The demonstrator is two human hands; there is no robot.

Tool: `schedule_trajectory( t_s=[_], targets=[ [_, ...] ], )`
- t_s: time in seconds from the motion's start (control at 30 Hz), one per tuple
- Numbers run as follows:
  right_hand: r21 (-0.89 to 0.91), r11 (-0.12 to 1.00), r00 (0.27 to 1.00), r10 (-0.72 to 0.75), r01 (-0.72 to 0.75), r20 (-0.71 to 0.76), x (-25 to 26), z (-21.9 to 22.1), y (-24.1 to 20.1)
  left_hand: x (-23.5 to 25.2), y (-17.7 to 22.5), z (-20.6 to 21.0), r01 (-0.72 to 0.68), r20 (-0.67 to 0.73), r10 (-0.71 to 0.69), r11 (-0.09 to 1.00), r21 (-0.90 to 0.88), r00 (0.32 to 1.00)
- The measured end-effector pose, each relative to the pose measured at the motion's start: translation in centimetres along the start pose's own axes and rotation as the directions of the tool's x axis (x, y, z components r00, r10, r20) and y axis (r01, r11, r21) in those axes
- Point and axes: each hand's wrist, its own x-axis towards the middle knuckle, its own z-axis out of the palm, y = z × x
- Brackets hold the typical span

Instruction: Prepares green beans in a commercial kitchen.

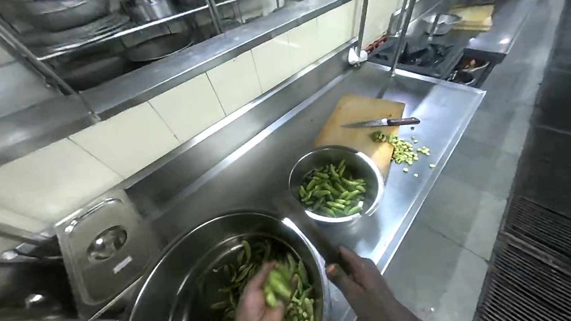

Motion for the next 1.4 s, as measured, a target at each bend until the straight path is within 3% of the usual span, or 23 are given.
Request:
schedule_trajectory(
  t_s=[0.13,0.23,0.33,0.47,0.53,0.6,0.67,0.73,0.83,0.9,0.97,1.13,1.23,1.4],
  targets=[
    [0.118,0.992,0.995,0.052,-0.042,-0.081,0.0,-1.7,0.6,3.2,0.5,10.6,-0.117,0.154,0.093,0.98,0.159,0.984],
    [0.153,0.987,0.989,0.075,-0.055,-0.127,-0.1,-2.9,1.3,4.9,1.0,13.4,-0.101,0.15,0.072,0.977,0.19,0.986],
    [0.189,0.978,0.977,0.121,-0.088,-0.174,-0.4,-3.9,1.6,4.2,1.8,11.8,-0.121,0.177,0.071,0.948,0.294,0.982],
    [0.193,0.966,0.965,0.203,-0.17,-0.166,-0.8,-4.3,0.9,3.0,4.6,5.0,-0.164,0.224,0.092,0.929,0.331,0.97],
    [0.211,0.963,0.97,0.201,-0.17,-0.137,-0.9,-3.9,0.8,2.6,6.3,1.0,-0.235,0.228,0.157,0.896,0.376,0.961],
    [0.243,0.956,0.977,0.191,-0.163,-0.098,-0.9,-3.3,0.9,1.7,7.4,-2.0,-0.306,0.118,0.286,0.811,0.498,0.951],
    [0.247,0.954,0.981,0.186,-0.167,-0.055,-0.7,-2.5,0.7,1.3,7.7,-4.1,-0.324,0.041,0.416,0.637,0.699,0.908],
    [0.24,0.955,0.983,0.182,-0.173,-0.014,-0.4,-1.6,0.4,1.5,7.3,-5.9,-0.282,0.129,0.442,0.302,0.91,0.888],
    [0.243,0.958,0.988,0.145,-0.155,0.057,0.0,-0.3,-0.5,2.1,5.5,-6.5,-0.17,0.216,0.223,-0.21,0.963,0.951],
    [0.234,0.961,0.987,0.124,-0.144,0.1,0.2,0.5,-1.0,2.8,3.5,-6.5,-0.099,0.164,0.135,-0.394,0.914,0.977],
    [0.204,0.97,0.986,0.104,-0.129,0.129,0.3,1.0,-1.1,3.5,2.2,-6.6,-0.058,0.135,0.13,-0.474,0.878,0.982],
    [0.145,0.981,0.975,0.095,-0.126,0.201,-0.3,1.4,-0.6,3.8,3.0,-7.2,-0.045,0.104,0.109,-0.445,0.894,0.989],
    [0.116,0.985,0.968,0.102,-0.131,0.231,-0.4,1.5,-0.1,2.2,4.2,-7.5,-0.085,0.142,0.143,-0.345,0.935,0.979],
    [0.086,0.987,0.96,0.109,-0.135,0.26,-0.3,2.1,0.0,-2.8,4.0,-7.7,-0.277,0.247,0.222,0.115,0.954,0.943]
  ],
)
